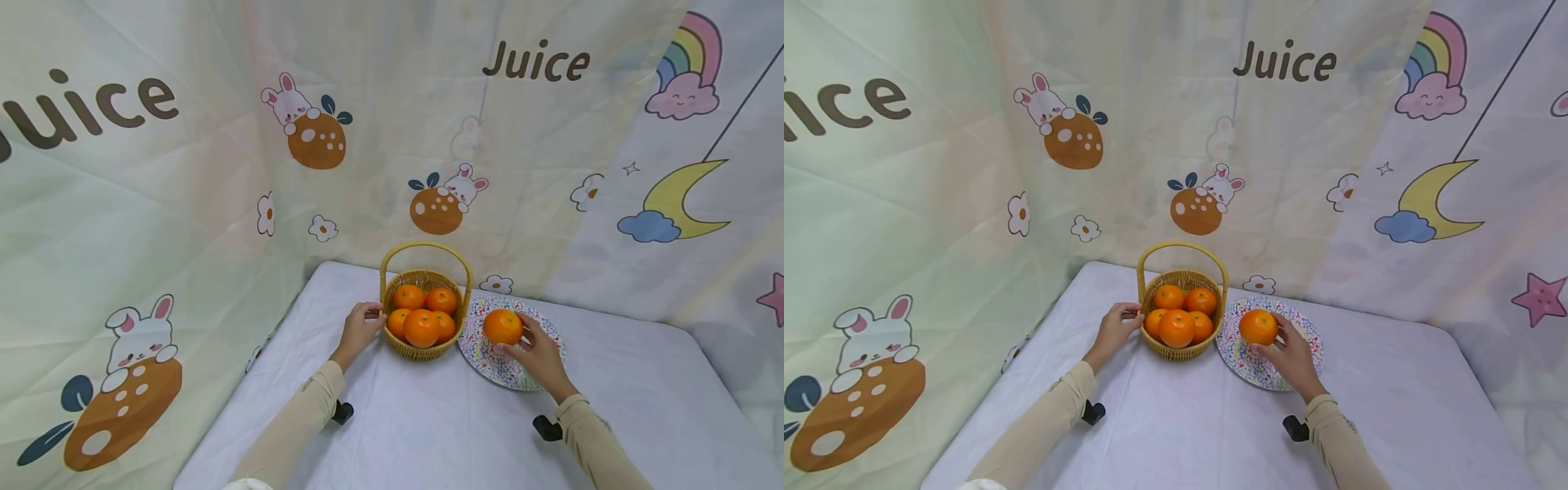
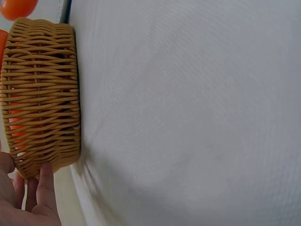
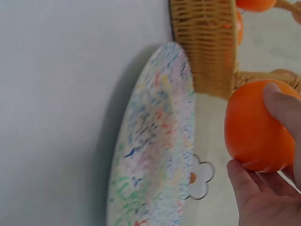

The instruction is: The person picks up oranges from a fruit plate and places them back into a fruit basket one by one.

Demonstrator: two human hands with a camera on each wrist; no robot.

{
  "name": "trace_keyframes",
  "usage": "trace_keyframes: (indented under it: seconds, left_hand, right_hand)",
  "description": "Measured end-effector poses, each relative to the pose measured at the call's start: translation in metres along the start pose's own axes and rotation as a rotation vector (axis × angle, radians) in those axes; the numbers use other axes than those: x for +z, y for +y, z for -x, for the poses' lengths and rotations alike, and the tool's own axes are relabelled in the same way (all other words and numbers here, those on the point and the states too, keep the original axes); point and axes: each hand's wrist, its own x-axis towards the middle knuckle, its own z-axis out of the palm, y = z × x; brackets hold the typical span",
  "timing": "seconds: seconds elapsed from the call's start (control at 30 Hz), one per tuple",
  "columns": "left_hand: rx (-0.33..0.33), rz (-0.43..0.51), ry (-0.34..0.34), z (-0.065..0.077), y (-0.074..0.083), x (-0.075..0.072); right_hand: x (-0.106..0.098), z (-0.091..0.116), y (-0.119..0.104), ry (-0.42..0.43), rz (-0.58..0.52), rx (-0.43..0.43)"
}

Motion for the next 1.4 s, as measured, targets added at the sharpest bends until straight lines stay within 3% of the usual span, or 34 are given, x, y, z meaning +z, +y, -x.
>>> trace_keyframes:
  seconds: [0.2,0.5,0.8,0.97,1.2,1.4]
  left_hand:
    - [0.0,-0.007,0.003,-0.001,-0.001,0.0]
    - [-0.008,0.002,0.006,0.0,0.0,0.001]
    - [0.008,0.002,0.013,-0.001,0.001,0.001]
    - [0.026,-0.001,0.012,0.0,0.0,0.001]
    - [-0.006,0.013,0.015,-0.001,-0.001,0.0]
    - [0.015,0.025,0.02,0.001,0.0,0.001]
  right_hand:
    - [0.0,0.008,-0.034,-0.023,-0.078,-0.075]
    - [0.013,0.001,-0.076,-0.082,-0.13,-0.2]
    - [0.023,-0.01,-0.13,-0.14,-0.199,-0.247]
    - [0.043,-0.028,-0.12,-0.129,-0.201,-0.226]
    - [0.064,-0.053,-0.128,-0.143,-0.223,-0.152]
    - [0.077,-0.075,-0.131,-0.136,-0.191,-0.091]
